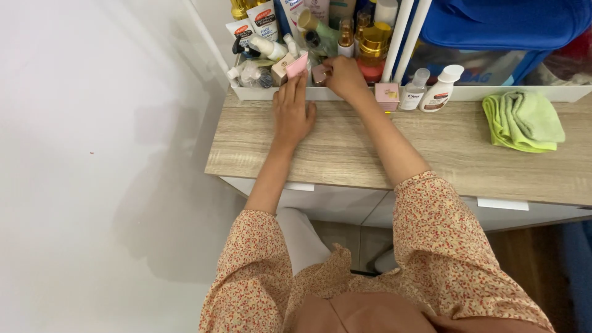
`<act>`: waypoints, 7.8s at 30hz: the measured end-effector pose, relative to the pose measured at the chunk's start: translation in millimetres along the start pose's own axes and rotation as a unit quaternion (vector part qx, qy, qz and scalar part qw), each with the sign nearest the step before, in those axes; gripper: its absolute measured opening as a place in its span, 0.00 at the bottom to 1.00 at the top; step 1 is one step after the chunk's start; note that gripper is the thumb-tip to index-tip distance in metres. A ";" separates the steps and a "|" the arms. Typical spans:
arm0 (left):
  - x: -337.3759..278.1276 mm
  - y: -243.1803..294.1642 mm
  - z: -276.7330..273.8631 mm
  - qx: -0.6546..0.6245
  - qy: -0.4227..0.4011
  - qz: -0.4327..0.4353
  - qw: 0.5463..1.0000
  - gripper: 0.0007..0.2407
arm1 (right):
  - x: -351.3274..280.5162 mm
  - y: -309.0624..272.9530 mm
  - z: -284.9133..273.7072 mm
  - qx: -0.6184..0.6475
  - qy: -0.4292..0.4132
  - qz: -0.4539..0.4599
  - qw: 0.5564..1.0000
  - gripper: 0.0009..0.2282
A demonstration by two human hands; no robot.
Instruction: The person sits on the floor in front of a vanity and organizes various cosmetic bottles, tubes, and jars from a white organizer onto the wooden surface. They arrange the items in rows and then use a green cloth to wipe a white bottle.
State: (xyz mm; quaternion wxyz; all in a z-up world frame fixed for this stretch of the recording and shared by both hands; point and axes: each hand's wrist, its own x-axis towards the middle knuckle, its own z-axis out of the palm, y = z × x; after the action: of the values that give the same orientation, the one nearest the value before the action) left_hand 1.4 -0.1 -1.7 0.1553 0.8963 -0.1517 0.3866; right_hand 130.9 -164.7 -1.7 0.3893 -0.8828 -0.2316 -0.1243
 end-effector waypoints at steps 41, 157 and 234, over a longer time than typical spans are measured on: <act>1.3 7.8 -14.9 -0.063 0.037 0.018 0.997 0.25 | -157.7 -84.4 -148.4 -0.142 0.149 -0.055 0.977 0.24; 59.8 29.2 -11.8 0.163 0.086 0.030 0.982 0.15 | -157.2 -33.6 -109.3 -0.118 0.078 -0.287 0.947 0.06; 26.7 46.7 5.6 -0.127 0.042 0.041 0.990 0.18 | -261.8 -24.9 -160.2 -0.052 0.233 -0.001 0.971 0.31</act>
State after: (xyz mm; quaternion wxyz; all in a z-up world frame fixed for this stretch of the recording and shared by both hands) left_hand 4.2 -48.7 21.9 0.2581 0.8453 -0.2296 0.4075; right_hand -113.6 -351.0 16.1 0.3861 -0.8483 -0.1285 -0.3388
